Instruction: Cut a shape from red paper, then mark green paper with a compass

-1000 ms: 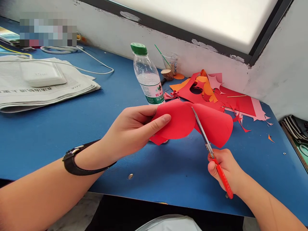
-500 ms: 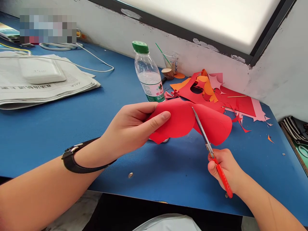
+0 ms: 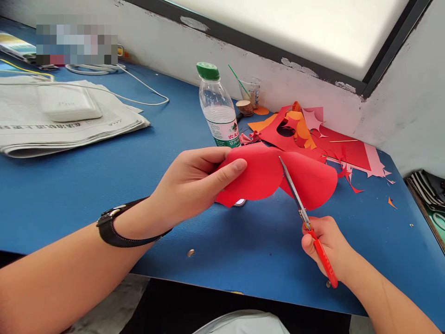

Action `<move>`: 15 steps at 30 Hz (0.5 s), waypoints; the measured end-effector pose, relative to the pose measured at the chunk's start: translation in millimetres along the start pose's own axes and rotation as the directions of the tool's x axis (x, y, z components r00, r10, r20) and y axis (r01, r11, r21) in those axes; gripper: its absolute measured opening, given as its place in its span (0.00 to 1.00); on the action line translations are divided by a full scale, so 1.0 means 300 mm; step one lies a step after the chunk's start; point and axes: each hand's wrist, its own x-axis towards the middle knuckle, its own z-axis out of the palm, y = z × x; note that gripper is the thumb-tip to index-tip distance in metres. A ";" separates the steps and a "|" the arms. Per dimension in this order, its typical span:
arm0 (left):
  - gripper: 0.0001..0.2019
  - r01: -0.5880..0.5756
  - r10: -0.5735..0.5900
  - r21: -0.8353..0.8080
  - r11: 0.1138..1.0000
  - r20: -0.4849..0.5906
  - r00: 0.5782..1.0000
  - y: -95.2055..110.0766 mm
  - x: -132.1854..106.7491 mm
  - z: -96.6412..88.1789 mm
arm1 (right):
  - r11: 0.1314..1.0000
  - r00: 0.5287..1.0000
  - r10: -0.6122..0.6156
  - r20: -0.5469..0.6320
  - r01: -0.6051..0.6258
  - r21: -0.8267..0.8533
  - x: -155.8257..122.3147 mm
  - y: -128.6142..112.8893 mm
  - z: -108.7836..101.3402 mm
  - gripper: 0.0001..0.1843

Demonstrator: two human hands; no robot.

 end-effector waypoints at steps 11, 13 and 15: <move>0.22 -0.009 0.009 -0.021 1.000 -0.019 1.000 -0.011 0.010 -0.006 | 1.000 1.000 -0.015 -0.008 0.015 -0.026 -0.001 0.008 -0.001 0.43; 0.22 -0.011 0.010 -0.003 1.000 -0.027 1.000 -0.009 0.011 -0.004 | 0.999 1.000 -0.026 -0.016 0.025 -0.022 -0.001 0.010 0.001 0.43; 0.23 -0.021 0.021 0.018 1.000 -0.032 0.999 -0.007 0.011 -0.003 | 0.999 0.999 -0.039 -0.021 0.039 -0.028 -0.001 0.013 0.002 0.44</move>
